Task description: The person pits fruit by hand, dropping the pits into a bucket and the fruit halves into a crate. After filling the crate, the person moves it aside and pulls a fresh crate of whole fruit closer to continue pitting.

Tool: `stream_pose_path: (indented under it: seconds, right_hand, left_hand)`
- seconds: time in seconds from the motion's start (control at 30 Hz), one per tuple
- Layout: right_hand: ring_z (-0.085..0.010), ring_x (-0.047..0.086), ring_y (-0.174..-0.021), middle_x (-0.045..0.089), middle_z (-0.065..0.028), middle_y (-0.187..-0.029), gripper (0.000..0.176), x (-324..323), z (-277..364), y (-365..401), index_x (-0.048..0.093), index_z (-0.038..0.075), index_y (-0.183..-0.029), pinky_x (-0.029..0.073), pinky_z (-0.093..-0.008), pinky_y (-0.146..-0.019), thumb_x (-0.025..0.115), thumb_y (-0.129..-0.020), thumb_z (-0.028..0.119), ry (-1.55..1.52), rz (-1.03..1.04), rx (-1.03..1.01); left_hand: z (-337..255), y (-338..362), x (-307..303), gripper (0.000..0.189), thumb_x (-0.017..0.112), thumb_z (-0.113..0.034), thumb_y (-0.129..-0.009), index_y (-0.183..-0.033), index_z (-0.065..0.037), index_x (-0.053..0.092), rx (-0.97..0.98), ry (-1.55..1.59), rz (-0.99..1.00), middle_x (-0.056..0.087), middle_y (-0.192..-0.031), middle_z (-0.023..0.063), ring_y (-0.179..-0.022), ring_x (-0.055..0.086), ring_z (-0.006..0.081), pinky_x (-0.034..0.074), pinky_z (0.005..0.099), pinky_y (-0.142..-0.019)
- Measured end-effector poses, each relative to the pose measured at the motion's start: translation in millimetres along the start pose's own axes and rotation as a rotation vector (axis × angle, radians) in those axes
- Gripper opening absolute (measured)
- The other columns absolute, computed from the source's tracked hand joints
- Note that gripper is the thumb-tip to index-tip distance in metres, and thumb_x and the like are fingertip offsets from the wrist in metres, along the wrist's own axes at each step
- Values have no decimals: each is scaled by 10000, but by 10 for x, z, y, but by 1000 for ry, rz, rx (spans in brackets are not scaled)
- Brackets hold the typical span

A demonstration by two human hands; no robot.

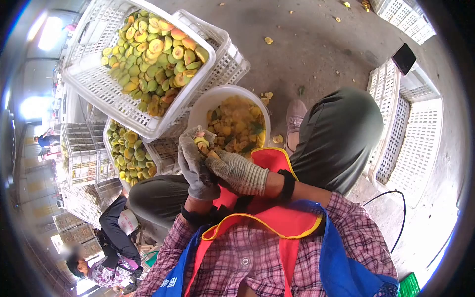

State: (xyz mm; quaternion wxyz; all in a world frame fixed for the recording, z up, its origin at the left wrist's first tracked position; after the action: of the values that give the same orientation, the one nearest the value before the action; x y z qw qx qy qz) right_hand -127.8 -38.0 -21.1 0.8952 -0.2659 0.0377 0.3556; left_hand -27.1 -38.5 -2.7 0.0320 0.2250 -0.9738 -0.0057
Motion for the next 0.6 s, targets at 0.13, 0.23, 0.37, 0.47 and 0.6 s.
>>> stream_pose_path:
  seconds: [0.13, 0.23, 0.37, 0.47, 0.6]
  right_hand:
    - [-361, 591, -810, 561, -210, -988, 456, 104, -45, 83, 473, 4, -1183, 495, -435, -662, 613, -754, 70, 44, -80, -228]
    - [-358, 588, -804, 560, -206, -1023, 517, 75, -26, 96, 463, 6, -1223, 493, -431, -680, 630, -740, 84, 135, -21, -179]
    - [-354, 586, -803, 562, -218, -1041, 438, 285, -233, 170, 486, 11, -1210, 496, -415, -682, 596, -790, 73, -420, 218, 276]
    - [-278, 603, -811, 588, -182, -1005, 290, 457, -301, 331, 536, 21, -1172, 496, -386, -677, 548, -894, 102, -1403, 137, 888]
    - [-121, 582, -886, 609, -97, -980, 267, 289, -138, 147, 584, 51, -1159, 493, -286, -701, 494, -980, 227, -1092, 135, 564]
  left_hand:
    - [-165, -13, 47, 414, 460, -421, -976, -1072, -26, 538, 240, -130, 38, 575, -952, 54, -843, 527, 136, 442, 289, -782]
    - [-126, -34, 56, 351, 478, -366, -977, -1013, -25, 555, 11, 66, 59, 581, -896, 60, -741, 485, 110, 405, 250, -687]
    - [-35, -72, 43, 318, 529, -343, -948, -884, -33, 561, -116, 268, 114, 574, -785, 77, -680, 481, 129, 397, 250, -644]
    - [97, -94, 96, 351, 527, -371, -940, -820, -42, 551, -288, 404, 263, 562, -724, 83, -650, 483, 138, 396, 261, -627]
    - [210, -107, 195, 401, 476, -449, -944, -791, -82, 527, -454, 633, 295, 539, -659, 79, -619, 494, 181, 405, 287, -590]
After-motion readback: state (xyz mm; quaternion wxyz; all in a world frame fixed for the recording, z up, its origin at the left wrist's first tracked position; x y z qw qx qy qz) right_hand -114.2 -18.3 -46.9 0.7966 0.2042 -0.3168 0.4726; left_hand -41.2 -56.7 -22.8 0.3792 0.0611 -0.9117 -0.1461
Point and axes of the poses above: each hand's wrist, its own y-axis away from the middle knuckle, its own x-axis out of the palm, z = x × y, the point moved 7 cm from there along -y, towards the middle knuckle
